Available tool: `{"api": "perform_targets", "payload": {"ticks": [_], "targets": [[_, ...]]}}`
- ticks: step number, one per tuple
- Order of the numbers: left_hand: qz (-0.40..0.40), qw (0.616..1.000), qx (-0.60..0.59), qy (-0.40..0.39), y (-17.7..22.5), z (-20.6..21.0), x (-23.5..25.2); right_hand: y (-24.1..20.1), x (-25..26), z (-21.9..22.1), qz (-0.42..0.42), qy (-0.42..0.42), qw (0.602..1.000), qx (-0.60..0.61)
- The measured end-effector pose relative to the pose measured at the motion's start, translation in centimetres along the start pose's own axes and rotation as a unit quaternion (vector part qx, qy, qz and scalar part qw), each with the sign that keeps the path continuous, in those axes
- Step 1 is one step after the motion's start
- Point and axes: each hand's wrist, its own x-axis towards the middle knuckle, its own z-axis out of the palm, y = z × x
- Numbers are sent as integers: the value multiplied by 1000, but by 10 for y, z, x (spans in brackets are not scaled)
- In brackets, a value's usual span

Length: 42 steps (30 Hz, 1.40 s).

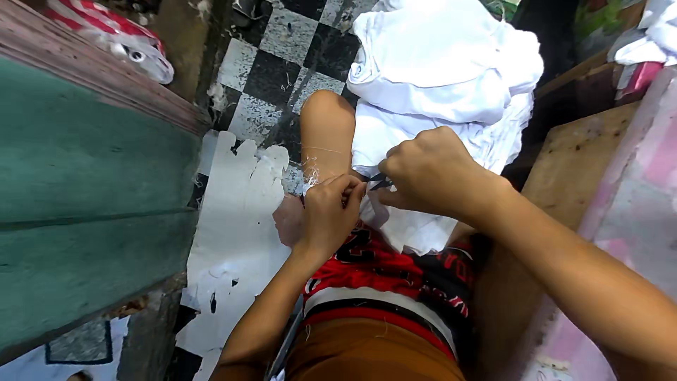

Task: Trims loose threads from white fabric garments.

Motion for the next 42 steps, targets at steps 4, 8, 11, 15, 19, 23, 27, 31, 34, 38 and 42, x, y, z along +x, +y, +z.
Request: {"api": "perform_targets", "payload": {"ticks": [4,8,11,15,19,23,27,31,34,38,42], "targets": [[-2,1000,-16,-2,2,0,0,-3,6,-10,17,-53,998,-3],[-7,999,-34,-8,3,-1,0,-5,9,-11,22,-69,997,1],[-5,999,-31,-17,3,0,0,-6,9,-12,30,-93,995,1],[-11,999,-27,-20,4,-4,0,0,-2,-3,53,-46,997,15],[-46,998,-4,-49,0,-19,-4,3,-26,30,116,111,983,89],[-82,988,21,-128,-9,-35,-8,-11,-30,100,100,281,934,198],[-78,977,91,-176,-17,-41,-4,-21,-29,131,89,347,905,231],[-42,991,-7,-125,-25,-25,9,-27,-35,139,69,366,893,254],[-59,981,-131,-133,-22,-7,16,-29,-39,141,66,363,892,263],[47,988,-85,-123,-22,14,20,-30,-52,140,75,353,895,263],[245,960,-37,-127,-20,35,27,-22,-79,138,116,317,893,299]]}}
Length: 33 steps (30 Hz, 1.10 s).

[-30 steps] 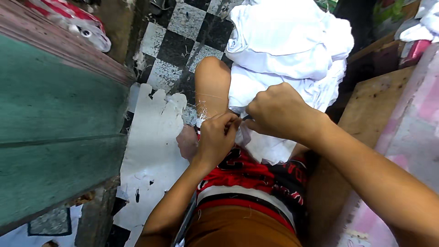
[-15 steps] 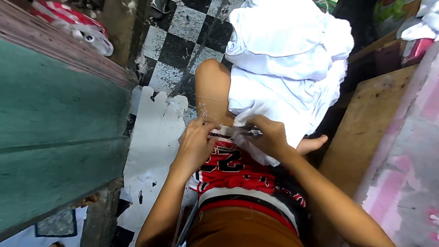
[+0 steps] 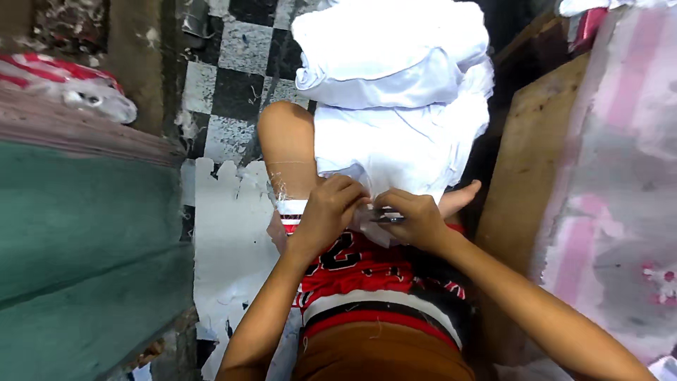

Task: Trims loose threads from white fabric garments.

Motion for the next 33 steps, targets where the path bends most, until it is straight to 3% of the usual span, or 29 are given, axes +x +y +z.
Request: {"api": "perform_targets", "payload": {"ticks": [2,5,11,23,33], "targets": [[60,998,8,-26,-1,8,7,4,-9,-13,37,-17,999,12],[75,995,-19,-66,-3,15,18,10,-19,-30,73,-43,996,24],[-57,983,-102,-139,-4,10,28,18,-14,-56,131,-65,989,-8],[-149,965,-184,-111,-16,20,31,13,38,-64,168,-244,950,-103],[-212,950,-206,-94,-11,17,33,11,46,-58,156,-271,942,-123]]}}
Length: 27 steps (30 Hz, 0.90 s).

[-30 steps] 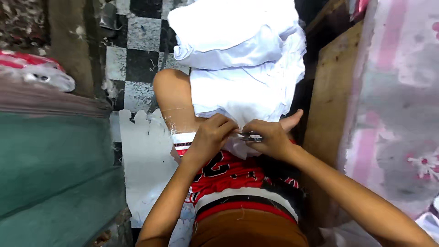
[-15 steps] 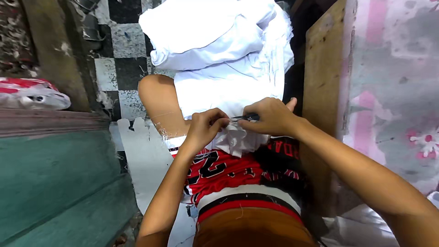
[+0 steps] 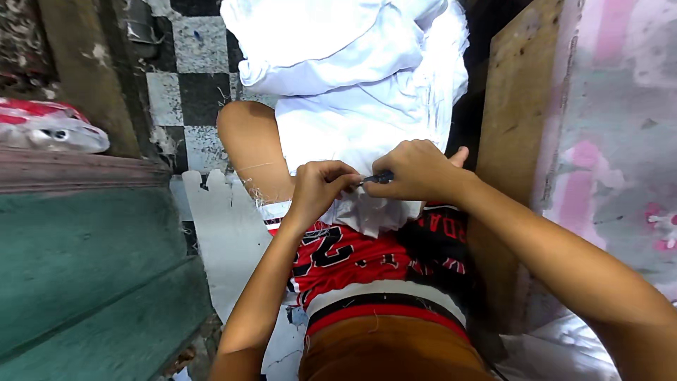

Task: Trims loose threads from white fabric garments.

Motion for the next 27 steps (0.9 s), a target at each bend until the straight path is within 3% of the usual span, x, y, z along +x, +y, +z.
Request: {"api": "perform_targets", "payload": {"ticks": [9,14,21,24,27], "targets": [[7,999,38,-26,3,2,6,4,0,-3,-30,10,999,-30],[11,999,43,-27,1,3,6,6,1,-11,-16,-28,999,-37],[43,996,73,3,1,-1,5,5,10,-18,-27,-45,997,-57],[49,981,179,57,4,-18,-5,3,14,-19,-33,-63,995,-71],[-17,929,327,174,11,-51,-31,4,16,-19,-35,-90,992,-78]]}}
